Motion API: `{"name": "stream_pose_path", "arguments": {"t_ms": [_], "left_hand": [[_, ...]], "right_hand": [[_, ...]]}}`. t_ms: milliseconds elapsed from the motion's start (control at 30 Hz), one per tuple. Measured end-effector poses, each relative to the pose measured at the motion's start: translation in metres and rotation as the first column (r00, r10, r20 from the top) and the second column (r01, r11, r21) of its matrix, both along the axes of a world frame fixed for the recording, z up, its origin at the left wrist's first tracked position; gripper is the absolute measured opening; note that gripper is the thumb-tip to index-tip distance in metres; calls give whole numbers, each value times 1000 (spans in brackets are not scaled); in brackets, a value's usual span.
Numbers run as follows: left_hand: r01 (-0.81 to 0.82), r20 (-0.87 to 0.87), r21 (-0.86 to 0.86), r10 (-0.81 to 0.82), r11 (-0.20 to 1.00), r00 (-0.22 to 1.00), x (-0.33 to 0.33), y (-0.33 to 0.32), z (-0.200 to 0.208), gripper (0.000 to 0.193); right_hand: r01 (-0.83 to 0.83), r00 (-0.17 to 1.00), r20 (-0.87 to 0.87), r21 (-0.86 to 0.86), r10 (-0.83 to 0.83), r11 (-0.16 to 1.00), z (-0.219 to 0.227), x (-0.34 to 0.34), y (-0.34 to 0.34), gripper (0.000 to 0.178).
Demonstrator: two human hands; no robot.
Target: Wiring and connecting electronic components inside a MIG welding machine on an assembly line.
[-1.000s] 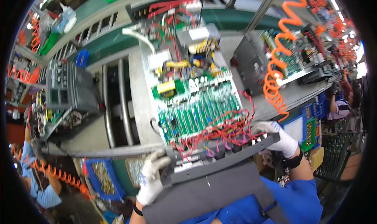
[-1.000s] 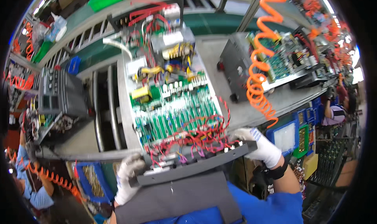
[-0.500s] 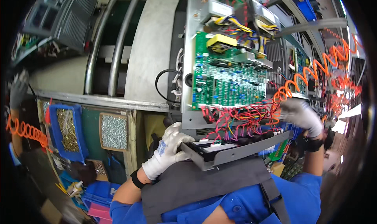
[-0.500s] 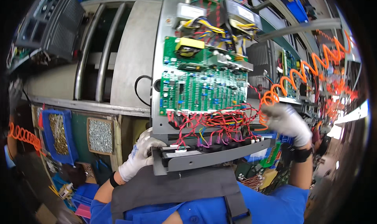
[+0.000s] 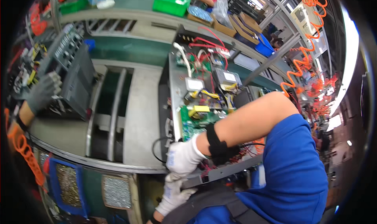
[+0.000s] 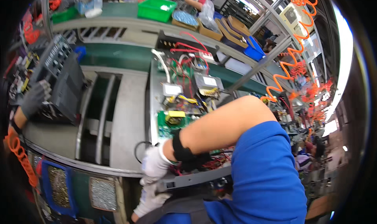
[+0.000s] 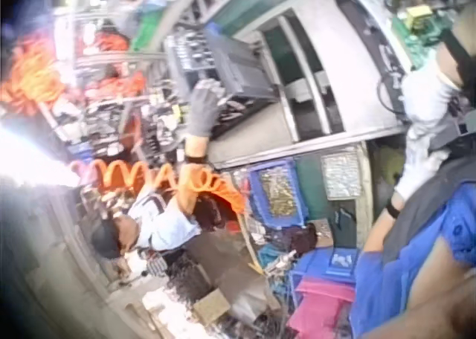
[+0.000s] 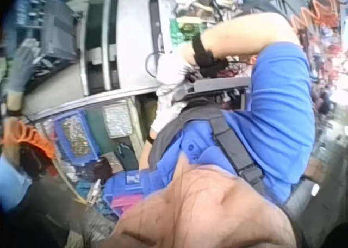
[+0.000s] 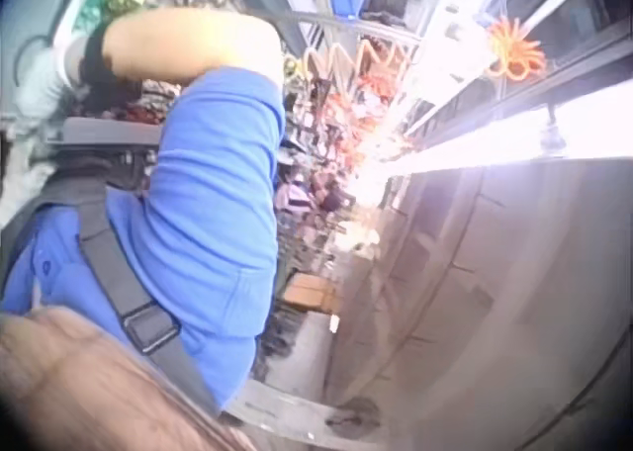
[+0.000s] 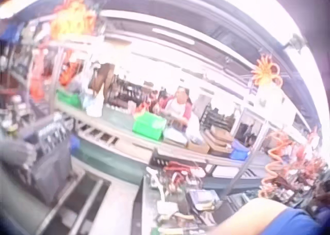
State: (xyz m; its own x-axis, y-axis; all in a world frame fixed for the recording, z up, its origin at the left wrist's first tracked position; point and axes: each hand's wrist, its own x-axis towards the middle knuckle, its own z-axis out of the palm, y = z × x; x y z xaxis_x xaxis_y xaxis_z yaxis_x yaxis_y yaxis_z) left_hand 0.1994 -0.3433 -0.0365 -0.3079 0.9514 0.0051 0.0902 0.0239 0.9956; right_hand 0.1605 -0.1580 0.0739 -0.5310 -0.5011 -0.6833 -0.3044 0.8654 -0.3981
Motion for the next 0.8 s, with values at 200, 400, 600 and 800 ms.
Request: {"name": "stream_pose_path", "arguments": {"t_ms": [200,400,600,800], "left_hand": [[137,-84,35,-134,990,987,-23,11,14,54],[303,-8,-180,-309,936,951,-39,19,26,54],[580,69,-479,-630,659,774,-95,53,80,66],[102,-697,-684,-689,722,199,-145,155,245,45]], "right_hand": [[174,966,199,-41,-163,984,28,-14,10,65],[439,462,-313,-732,-830,521,171,17,115,36],[862,-234,-672,-477,-702,170,194,285,157,37],[661,-557,206,-476,-805,-580,28,423,18,64]]}}
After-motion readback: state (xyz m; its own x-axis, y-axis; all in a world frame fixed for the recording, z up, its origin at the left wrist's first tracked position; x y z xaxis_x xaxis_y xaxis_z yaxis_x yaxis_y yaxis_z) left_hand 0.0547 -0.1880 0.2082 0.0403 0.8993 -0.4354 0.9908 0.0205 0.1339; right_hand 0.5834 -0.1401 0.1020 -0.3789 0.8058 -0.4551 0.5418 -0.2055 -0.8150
